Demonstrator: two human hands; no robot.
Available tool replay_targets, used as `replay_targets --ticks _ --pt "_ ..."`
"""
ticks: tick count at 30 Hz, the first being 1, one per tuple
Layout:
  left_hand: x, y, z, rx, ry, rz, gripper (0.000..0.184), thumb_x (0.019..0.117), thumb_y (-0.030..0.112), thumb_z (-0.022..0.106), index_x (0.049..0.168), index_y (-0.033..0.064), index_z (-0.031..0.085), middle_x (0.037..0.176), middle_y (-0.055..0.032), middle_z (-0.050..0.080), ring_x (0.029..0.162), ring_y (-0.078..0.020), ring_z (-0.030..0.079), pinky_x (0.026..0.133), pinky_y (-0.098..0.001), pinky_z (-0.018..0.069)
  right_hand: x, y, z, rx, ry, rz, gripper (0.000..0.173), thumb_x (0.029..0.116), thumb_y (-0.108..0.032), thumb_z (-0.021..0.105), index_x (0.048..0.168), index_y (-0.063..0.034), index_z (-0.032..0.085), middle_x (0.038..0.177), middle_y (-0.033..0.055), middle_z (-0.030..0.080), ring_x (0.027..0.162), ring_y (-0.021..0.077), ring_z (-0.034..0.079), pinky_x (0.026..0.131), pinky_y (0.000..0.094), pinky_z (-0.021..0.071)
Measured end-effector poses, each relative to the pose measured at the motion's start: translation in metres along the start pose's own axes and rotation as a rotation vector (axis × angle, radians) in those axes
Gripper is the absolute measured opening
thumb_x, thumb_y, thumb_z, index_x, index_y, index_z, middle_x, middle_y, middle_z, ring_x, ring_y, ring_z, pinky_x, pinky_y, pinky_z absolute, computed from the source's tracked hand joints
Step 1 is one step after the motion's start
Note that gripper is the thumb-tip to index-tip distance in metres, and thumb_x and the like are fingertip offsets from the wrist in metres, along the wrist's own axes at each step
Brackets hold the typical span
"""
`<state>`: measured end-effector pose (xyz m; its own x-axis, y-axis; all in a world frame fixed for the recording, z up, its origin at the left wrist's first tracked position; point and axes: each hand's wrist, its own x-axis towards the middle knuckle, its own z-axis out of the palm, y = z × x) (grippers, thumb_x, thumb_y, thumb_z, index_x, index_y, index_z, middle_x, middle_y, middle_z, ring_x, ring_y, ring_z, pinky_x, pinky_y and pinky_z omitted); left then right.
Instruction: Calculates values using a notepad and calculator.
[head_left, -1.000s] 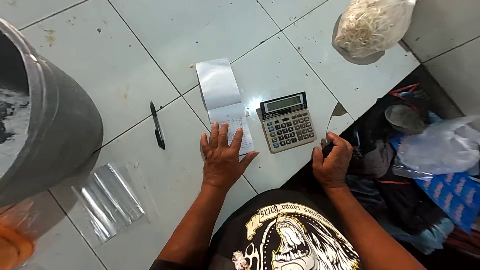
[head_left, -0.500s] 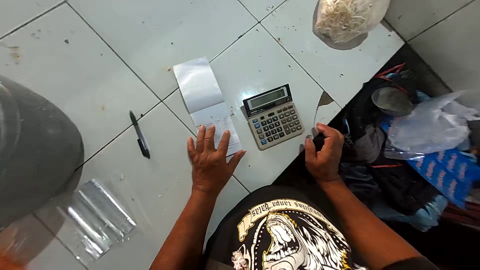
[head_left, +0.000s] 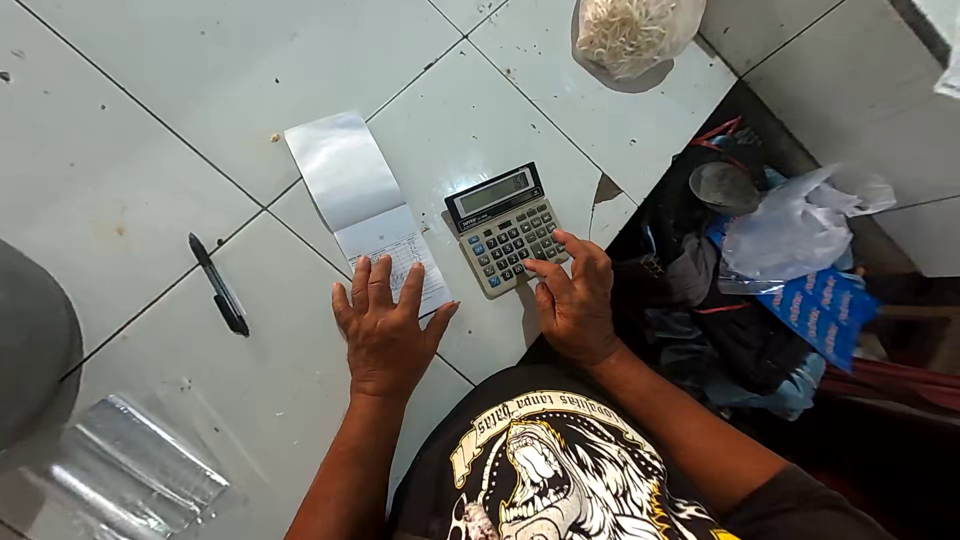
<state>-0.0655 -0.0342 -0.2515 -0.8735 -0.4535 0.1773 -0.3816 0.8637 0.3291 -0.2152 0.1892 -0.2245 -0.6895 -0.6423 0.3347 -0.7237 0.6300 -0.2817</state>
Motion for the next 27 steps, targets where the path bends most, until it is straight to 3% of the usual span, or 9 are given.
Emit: replay_targets --ticks 11,21,27 --pt "-0.001 -0.002 0.002 0.000 -0.001 -0.001 0.073 0.0931 0.075 0.047 0.145 0.0253 0.059 0.157 -0.0134 0.046 0.154 -0.0344 0.028 0.123 -0.0646 0.0159 0.013 -0.010 0.005 -0.048 -0.078 -0.006 0.036 0.0962 -0.019 0.053 0.123 -0.0293 0.073 0.155 0.0101 0.046 0.142 0.0362 0.039 0.107 0.0556 0.0392" --pt "0.000 -0.001 0.001 -0.007 0.006 0.009 0.072 0.0933 0.075 0.048 0.145 0.0250 0.059 0.156 -0.0141 0.046 0.153 -0.0351 0.029 0.123 -0.0649 0.0161 0.018 -0.003 -0.001 -0.079 -0.139 0.023 0.037 0.0963 -0.018 0.050 0.125 -0.0231 0.073 0.155 0.0083 0.047 0.139 0.0348 0.042 0.103 0.0544 0.0418" --pt "-0.001 -0.001 0.001 0.001 0.008 0.004 0.073 0.0930 0.076 0.047 0.145 0.0252 0.059 0.156 -0.0139 0.047 0.153 -0.0350 0.029 0.122 -0.0651 0.0163 0.024 0.010 -0.022 -0.053 0.018 0.047 0.035 0.0985 -0.018 0.047 0.122 -0.0195 0.073 0.151 0.0120 0.049 0.137 0.0357 0.043 0.109 0.0548 0.0390"
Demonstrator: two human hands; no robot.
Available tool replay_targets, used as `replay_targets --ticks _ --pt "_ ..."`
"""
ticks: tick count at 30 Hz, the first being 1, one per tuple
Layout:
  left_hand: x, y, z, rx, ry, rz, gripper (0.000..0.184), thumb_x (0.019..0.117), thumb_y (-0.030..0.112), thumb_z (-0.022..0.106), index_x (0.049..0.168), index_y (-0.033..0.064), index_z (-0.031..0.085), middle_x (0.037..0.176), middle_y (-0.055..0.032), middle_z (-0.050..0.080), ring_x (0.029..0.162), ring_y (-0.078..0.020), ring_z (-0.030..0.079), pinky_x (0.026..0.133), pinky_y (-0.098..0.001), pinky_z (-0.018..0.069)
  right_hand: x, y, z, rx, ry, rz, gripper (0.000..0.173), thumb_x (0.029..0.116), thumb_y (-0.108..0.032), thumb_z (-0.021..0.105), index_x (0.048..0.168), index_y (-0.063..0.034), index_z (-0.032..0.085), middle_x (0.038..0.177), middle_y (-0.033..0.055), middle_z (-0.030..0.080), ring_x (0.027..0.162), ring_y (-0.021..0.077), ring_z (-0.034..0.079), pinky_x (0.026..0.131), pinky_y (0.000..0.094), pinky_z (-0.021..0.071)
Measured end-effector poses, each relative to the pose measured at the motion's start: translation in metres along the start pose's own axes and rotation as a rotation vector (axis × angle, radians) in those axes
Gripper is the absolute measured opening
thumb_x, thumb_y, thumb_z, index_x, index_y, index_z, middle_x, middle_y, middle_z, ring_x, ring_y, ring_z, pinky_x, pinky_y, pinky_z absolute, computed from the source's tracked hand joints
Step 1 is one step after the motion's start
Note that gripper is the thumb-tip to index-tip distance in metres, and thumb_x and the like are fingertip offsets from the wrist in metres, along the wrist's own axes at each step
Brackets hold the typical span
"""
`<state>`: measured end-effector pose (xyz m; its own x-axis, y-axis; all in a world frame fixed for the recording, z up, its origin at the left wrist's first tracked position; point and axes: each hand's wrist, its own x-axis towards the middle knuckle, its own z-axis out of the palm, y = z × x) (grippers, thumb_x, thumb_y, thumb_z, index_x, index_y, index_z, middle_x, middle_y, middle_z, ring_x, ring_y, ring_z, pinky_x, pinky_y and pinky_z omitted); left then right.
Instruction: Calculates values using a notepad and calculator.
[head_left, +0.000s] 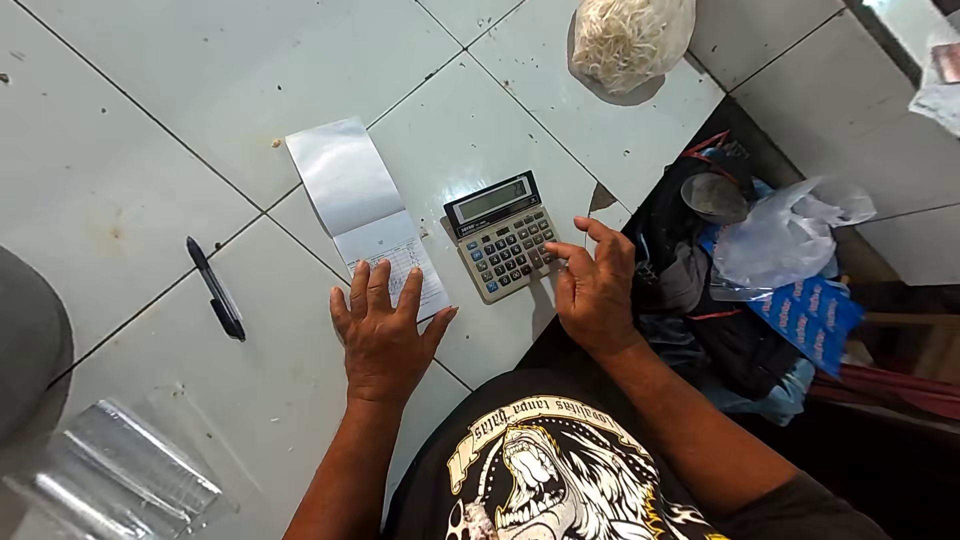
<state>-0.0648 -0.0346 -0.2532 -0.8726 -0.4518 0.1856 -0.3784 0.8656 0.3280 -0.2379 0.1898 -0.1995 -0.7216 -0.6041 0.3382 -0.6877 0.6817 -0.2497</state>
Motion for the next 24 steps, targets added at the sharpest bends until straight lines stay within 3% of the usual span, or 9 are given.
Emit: replay_targets --ticks 5,8,11,14,16,24 --pt "0.000 0.001 0.000 0.000 0.000 -0.002 0.074 0.0932 0.076 0.047 0.145 0.0246 0.059 0.156 -0.0141 0.046 0.153 -0.0348 0.029 0.122 -0.0653 0.0158 -0.008 0.006 0.007 -0.050 -0.098 0.003 0.031 0.0935 -0.015 0.054 0.114 -0.0217 0.076 0.152 0.0103 0.049 0.137 0.0370 0.043 0.104 0.0562 0.0415" --pt "0.000 0.000 -0.001 0.005 0.004 -0.005 0.073 0.0933 0.075 0.048 0.145 0.0246 0.059 0.157 -0.0147 0.046 0.153 -0.0354 0.028 0.122 -0.0656 0.0161 -0.010 0.007 0.011 -0.046 -0.136 -0.002 0.031 0.0953 -0.017 0.053 0.114 -0.0218 0.076 0.151 0.0095 0.050 0.135 0.0357 0.045 0.102 0.0552 0.0426" --pt "0.001 0.002 -0.001 0.014 0.009 -0.008 0.073 0.0931 0.075 0.048 0.144 0.0241 0.060 0.156 -0.0153 0.046 0.153 -0.0359 0.029 0.122 -0.0657 0.0162 -0.006 0.019 0.009 -0.007 -0.062 0.022 0.033 0.0986 -0.020 0.049 0.120 -0.0179 0.073 0.146 0.0141 0.053 0.134 0.0364 0.048 0.107 0.0563 0.0421" --pt "0.000 0.001 -0.001 0.026 0.012 -0.016 0.072 0.0930 0.074 0.049 0.143 0.0246 0.061 0.156 -0.0149 0.047 0.152 -0.0365 0.031 0.122 -0.0662 0.0170 0.008 0.046 0.020 -0.002 0.007 0.066 0.037 0.1019 -0.018 0.045 0.132 -0.0055 0.064 0.141 0.0199 0.056 0.133 0.0366 0.051 0.112 0.0522 0.0429" --pt "0.000 0.001 -0.001 0.034 0.008 -0.018 0.070 0.0931 0.074 0.049 0.143 0.0261 0.061 0.156 -0.0136 0.048 0.152 -0.0357 0.031 0.122 -0.0660 0.0173 0.015 0.064 0.033 -0.010 0.042 0.105 0.037 0.1033 -0.016 0.044 0.133 -0.0014 0.060 0.138 0.0214 0.057 0.132 0.0357 0.054 0.111 0.0488 0.0460" --pt "0.000 0.000 0.000 0.018 -0.002 -0.011 0.069 0.0940 0.074 0.048 0.144 0.0274 0.060 0.156 -0.0128 0.047 0.153 -0.0352 0.029 0.122 -0.0662 0.0166 0.011 0.083 0.055 0.046 0.162 0.103 0.032 0.1030 -0.016 0.046 0.128 -0.0021 0.060 0.132 0.0193 0.060 0.127 0.0336 0.055 0.111 0.0460 0.0445"
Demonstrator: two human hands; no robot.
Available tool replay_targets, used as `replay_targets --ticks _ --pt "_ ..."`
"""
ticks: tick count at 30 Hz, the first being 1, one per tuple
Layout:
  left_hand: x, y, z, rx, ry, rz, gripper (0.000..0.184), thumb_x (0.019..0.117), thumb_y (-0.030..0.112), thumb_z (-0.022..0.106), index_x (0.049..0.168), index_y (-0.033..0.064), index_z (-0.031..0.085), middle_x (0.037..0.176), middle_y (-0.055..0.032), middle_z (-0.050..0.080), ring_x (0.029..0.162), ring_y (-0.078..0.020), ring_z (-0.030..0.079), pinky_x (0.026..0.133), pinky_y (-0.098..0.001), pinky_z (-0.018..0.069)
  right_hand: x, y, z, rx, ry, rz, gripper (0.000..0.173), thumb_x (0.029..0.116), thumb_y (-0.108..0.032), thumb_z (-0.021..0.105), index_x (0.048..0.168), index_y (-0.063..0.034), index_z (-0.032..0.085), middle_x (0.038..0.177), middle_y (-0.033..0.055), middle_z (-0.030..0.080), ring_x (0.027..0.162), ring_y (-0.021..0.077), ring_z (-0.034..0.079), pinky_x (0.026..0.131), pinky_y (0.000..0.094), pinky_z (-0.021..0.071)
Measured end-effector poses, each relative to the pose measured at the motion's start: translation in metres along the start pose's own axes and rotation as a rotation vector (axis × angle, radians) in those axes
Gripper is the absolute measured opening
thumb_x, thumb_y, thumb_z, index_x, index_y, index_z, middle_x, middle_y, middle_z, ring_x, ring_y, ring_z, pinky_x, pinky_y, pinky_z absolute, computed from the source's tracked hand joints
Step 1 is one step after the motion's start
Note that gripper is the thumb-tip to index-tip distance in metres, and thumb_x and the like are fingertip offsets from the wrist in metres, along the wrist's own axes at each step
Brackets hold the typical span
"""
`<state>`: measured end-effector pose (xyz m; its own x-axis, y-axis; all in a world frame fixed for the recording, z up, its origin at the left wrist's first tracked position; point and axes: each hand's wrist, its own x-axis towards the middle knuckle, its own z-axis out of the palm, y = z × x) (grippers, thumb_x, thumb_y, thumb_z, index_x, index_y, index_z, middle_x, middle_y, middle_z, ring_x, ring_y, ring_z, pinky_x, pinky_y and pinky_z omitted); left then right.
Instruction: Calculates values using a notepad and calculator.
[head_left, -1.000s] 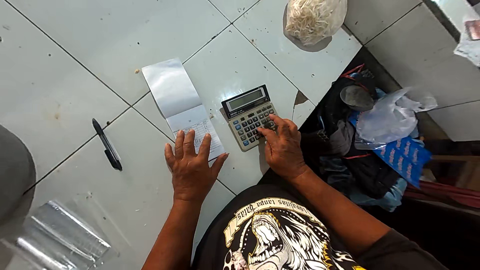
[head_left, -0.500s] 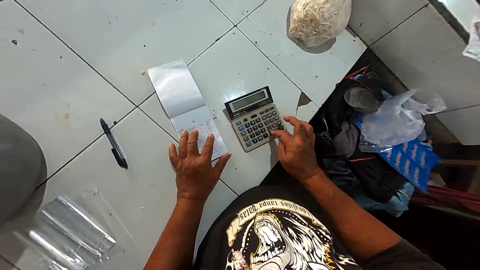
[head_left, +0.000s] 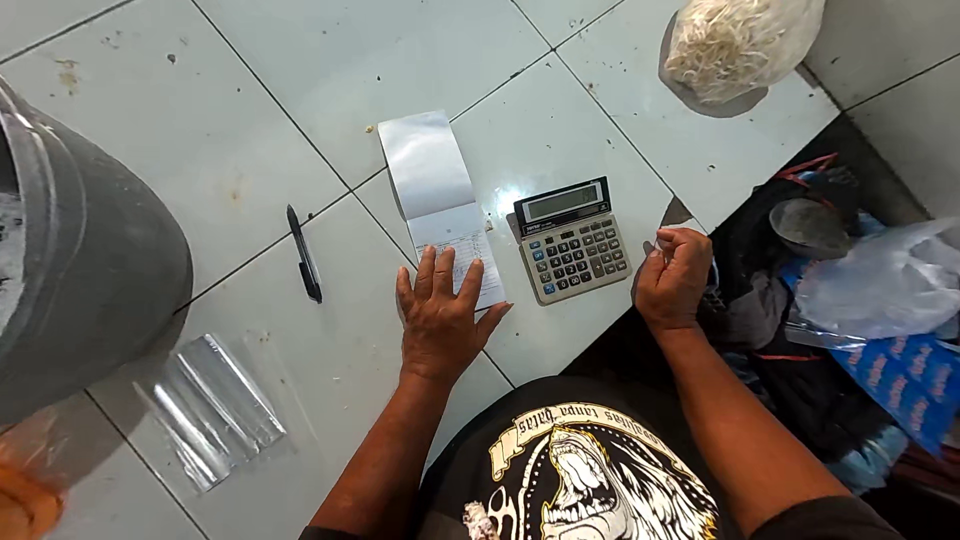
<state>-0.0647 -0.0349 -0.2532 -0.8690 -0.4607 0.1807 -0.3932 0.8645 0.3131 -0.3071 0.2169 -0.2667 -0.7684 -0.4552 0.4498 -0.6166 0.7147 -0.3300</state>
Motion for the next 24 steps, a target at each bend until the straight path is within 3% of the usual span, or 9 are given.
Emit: replay_targets --ticks 17,24 --pt "-0.0034 -0.0009 0.0008 -0.025 0.075 0.031 0.062 0.0946 0.069 0.053 0.136 0.0250 0.067 0.151 -0.0123 0.053 0.150 -0.0342 0.035 0.123 -0.0622 0.0205 -0.0018 0.0034 0.0042 0.039 0.052 0.007 0.030 0.1024 -0.014 0.046 0.125 -0.0031 0.062 0.128 0.0162 0.062 0.126 0.0303 0.056 0.111 0.0431 0.0435" --pt "-0.0030 0.0000 0.0001 -0.014 0.060 0.024 0.062 0.0953 0.069 0.052 0.136 0.0246 0.067 0.149 -0.0125 0.055 0.149 -0.0342 0.037 0.122 -0.0625 0.0217 -0.0029 0.0038 0.0024 0.038 0.016 0.025 0.032 0.1028 -0.015 0.045 0.127 -0.0010 0.060 0.131 0.0187 0.060 0.129 0.0330 0.054 0.113 0.0453 0.0428"
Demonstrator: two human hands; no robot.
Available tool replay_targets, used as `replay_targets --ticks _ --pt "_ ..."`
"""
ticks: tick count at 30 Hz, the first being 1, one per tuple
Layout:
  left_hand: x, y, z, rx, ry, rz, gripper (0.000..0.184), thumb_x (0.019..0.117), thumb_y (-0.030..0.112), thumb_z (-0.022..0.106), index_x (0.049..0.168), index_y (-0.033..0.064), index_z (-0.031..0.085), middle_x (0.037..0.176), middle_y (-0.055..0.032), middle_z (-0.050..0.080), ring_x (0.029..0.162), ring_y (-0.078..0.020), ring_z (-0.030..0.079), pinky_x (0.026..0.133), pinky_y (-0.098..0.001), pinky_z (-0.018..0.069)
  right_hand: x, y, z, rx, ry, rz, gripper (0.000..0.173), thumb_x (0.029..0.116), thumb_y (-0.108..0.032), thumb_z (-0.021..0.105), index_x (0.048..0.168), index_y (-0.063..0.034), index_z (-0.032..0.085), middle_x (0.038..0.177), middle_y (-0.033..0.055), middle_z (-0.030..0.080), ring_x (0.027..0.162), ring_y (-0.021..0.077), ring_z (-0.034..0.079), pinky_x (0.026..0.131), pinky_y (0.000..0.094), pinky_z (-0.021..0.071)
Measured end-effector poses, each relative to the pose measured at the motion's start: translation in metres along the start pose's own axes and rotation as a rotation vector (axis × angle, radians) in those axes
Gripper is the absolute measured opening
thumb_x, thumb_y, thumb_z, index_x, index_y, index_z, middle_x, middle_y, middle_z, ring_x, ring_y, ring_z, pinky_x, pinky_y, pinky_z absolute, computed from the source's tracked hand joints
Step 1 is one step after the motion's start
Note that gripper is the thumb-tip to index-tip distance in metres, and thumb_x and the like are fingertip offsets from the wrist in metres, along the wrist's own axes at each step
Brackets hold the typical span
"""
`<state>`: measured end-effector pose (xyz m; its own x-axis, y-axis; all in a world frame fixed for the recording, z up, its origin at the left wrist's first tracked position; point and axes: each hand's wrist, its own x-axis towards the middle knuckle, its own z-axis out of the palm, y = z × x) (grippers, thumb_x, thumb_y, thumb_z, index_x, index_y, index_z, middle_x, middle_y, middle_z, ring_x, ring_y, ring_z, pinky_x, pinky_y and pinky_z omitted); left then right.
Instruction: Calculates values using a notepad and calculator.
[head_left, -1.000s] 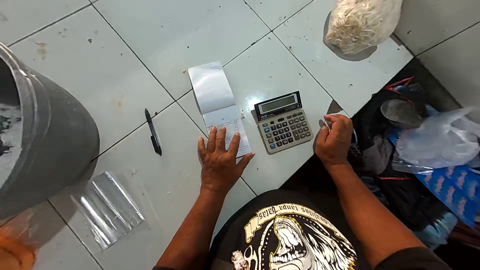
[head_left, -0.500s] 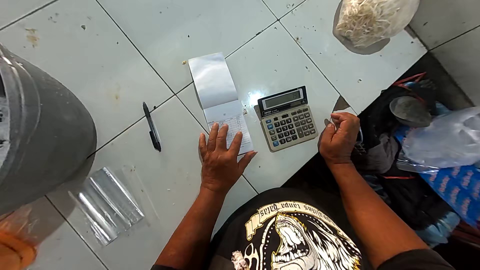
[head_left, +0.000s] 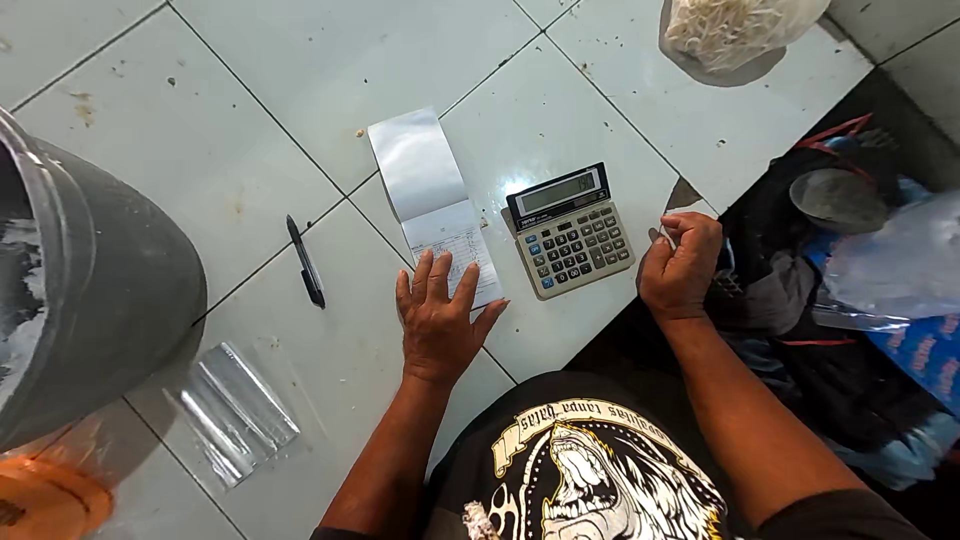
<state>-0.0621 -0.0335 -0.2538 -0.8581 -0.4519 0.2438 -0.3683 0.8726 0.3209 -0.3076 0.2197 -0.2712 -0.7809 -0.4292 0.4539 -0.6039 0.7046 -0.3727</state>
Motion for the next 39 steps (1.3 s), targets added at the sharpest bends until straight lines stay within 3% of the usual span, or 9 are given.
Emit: replay_targets --ticks 28,31,36,39 --pt "0.001 0.002 0.000 -0.003 -0.021 0.003 0.062 0.0961 0.068 0.052 0.137 0.0242 0.066 0.150 -0.0118 0.054 0.149 -0.0327 0.037 0.122 -0.0618 0.0218 0.003 -0.006 -0.004 0.019 0.027 0.004 0.030 0.1017 -0.016 0.048 0.123 -0.0029 0.064 0.126 0.0173 0.064 0.125 0.0325 0.057 0.110 0.0456 0.0433" --pt "0.001 0.002 0.001 -0.009 -0.021 0.005 0.062 0.0959 0.068 0.052 0.138 0.0243 0.066 0.152 -0.0115 0.053 0.150 -0.0323 0.036 0.123 -0.0617 0.0215 -0.002 -0.029 -0.026 0.053 0.011 -0.078 0.033 0.1036 -0.022 0.048 0.126 -0.0047 0.066 0.134 0.0164 0.060 0.131 0.0328 0.052 0.112 0.0490 0.0412" --pt "0.001 0.002 0.000 -0.009 -0.025 -0.003 0.064 0.0958 0.069 0.051 0.138 0.0237 0.065 0.152 -0.0124 0.052 0.150 -0.0328 0.036 0.123 -0.0619 0.0202 -0.021 -0.076 -0.038 0.098 -0.091 -0.239 0.034 0.0989 -0.040 0.054 0.119 -0.0196 0.073 0.144 0.0163 0.053 0.137 0.0372 0.044 0.112 0.0583 0.0360" --pt "0.001 0.001 0.000 -0.016 -0.018 -0.003 0.064 0.0958 0.070 0.050 0.138 0.0235 0.065 0.152 -0.0128 0.052 0.150 -0.0330 0.036 0.123 -0.0621 0.0202 -0.030 -0.088 -0.029 0.076 -0.176 -0.245 0.041 0.0969 -0.054 0.055 0.122 -0.0273 0.073 0.148 0.0136 0.051 0.140 0.0360 0.040 0.112 0.0577 0.0339"
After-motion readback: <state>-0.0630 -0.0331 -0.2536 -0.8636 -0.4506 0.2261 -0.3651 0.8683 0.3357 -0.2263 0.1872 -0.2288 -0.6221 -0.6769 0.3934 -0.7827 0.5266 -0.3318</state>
